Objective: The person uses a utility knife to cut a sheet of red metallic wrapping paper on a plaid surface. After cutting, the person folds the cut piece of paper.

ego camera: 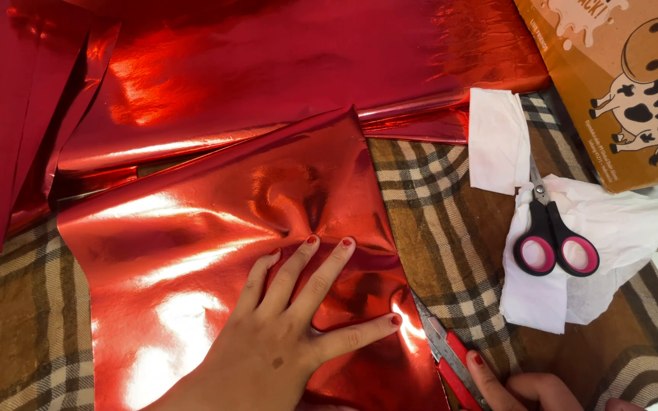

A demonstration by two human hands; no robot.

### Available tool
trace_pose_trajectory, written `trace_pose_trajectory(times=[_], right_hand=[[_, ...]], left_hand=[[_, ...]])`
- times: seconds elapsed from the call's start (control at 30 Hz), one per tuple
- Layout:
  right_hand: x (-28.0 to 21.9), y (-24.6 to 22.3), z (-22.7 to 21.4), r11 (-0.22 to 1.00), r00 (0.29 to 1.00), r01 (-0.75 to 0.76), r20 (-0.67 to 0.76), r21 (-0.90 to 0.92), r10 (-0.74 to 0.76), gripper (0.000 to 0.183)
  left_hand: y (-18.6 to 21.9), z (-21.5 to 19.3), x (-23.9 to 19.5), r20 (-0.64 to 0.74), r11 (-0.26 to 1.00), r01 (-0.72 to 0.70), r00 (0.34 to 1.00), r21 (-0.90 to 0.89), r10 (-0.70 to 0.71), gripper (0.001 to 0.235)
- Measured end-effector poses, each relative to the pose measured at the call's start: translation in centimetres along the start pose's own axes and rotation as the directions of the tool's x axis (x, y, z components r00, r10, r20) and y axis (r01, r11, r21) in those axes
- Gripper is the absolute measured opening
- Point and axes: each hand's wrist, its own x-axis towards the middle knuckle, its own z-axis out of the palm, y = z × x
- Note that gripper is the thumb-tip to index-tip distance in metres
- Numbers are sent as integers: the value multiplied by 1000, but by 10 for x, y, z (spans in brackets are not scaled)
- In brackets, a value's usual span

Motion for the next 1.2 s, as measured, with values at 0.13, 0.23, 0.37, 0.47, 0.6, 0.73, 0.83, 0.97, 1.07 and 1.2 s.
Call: trace_pose_trajectory(times=[0.13, 0.23, 0.37, 0.47, 0.6, 0.73, 0.83, 0.97, 1.07, 1.2], right_hand=[[7, -10, -9, 1000, 1000, -18, 4, -26, 18, 59], [10, -15, -8, 998, 998, -42, -46, 36, 44, 52], [19, -20, -17, 997, 994, -39, -99, 66, 46, 48], [27, -28, -25, 995, 990, -58, -122, 82, 68, 47], [32, -16, -21, 997, 987, 1, -158, 73, 10, 46], [18, 8, -4, 678, 844, 458, 520, -575, -128, 83], [32, -5, -20, 978, 987, 159, 11, -132, -159, 66], [39, -16, -44, 993, 969, 114, -225, 32, -104, 44], [43, -8, -44, 978, 937, 206, -295, 36, -186, 43], [43, -16, -54, 973, 947, 221, -250, 59, -200, 49]], left_hand=[[0, 0, 0, 1, 1000, -7, 1000, 8, 7, 72], [0, 1, -2, 12, 1000, -9, 1000, 24, 9, 77], [0, 1, -2, 19, 1000, -11, 1000, 12, 11, 79], [0, 1, -3, 20, 999, -12, 1000, 31, 12, 76], [0, -3, 0, 20, 999, -24, 1000, 29, 24, 98], [-1, -9, 1, 16, 998, -27, 999, -50, 28, 90], [0, -15, 3, 50, 989, -9, 999, -146, 17, 90], [1, -8, -3, 19, 1000, -19, 1000, -21, 19, 96], [0, -6, -4, 13, 998, -32, 999, -52, 33, 95], [-1, -6, -5, 13, 997, -30, 999, -66, 31, 95]])
